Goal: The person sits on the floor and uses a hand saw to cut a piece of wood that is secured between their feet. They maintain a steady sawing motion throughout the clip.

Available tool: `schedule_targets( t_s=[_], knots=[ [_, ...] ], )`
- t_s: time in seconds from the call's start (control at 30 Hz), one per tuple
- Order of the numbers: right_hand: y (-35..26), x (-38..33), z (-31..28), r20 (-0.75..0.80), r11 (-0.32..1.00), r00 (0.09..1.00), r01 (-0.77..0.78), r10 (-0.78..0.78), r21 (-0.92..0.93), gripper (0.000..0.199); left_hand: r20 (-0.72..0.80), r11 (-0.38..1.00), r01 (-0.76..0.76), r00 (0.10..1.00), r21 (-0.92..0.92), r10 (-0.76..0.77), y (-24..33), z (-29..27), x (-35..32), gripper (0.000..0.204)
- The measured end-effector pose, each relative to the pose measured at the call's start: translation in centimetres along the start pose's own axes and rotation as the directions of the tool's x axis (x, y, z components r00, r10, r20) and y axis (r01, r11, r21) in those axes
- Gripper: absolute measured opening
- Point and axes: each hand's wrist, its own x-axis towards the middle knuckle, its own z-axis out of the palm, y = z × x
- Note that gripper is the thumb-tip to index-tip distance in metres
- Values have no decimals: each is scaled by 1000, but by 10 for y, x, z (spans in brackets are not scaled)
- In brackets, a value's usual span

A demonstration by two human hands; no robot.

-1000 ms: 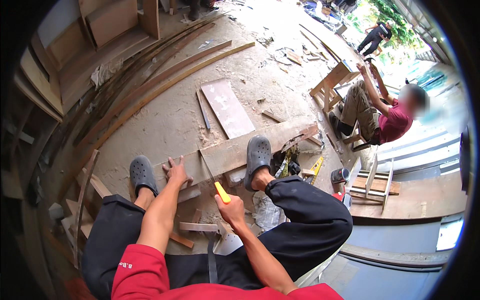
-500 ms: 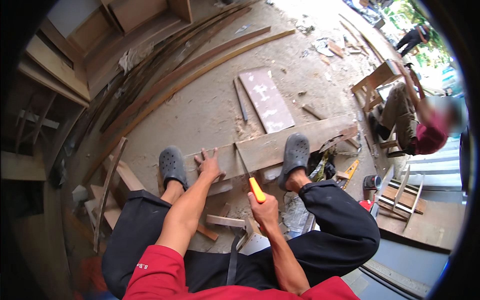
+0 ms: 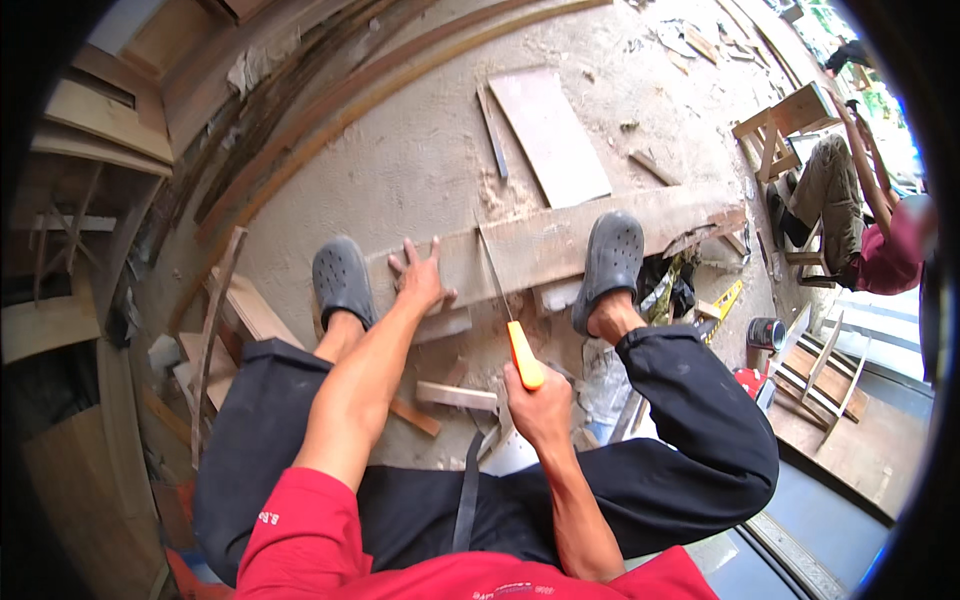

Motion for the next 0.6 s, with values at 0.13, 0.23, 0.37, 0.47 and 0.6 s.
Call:
schedule_targets(
  t_s=[0.13,0.23,0.37,0.47,0.6],
  knots=[
    [26,-12,-14,4,996,997,-77,77,48,27,5,1000,-1,1000,-2,1,15,-9,-6,118],
    [40,13,12,-6,999,1000,-15,15,39,27,-9,1000,-22,1000,10,22,8,-2,-1,120],
    [31,18,16,13,1000,1000,6,-6,-6,27,-21,997,-79,997,14,79,-1,0,6,124],
    [28,-3,4,-30,991,993,109,-112,-79,26,2,999,-51,999,3,51,1,0,2,124],
    [33,-34,-8,-64,998,996,58,-58,2,22,24,1000,10,1000,-2,-10,12,-7,-5,120]
  ],
)
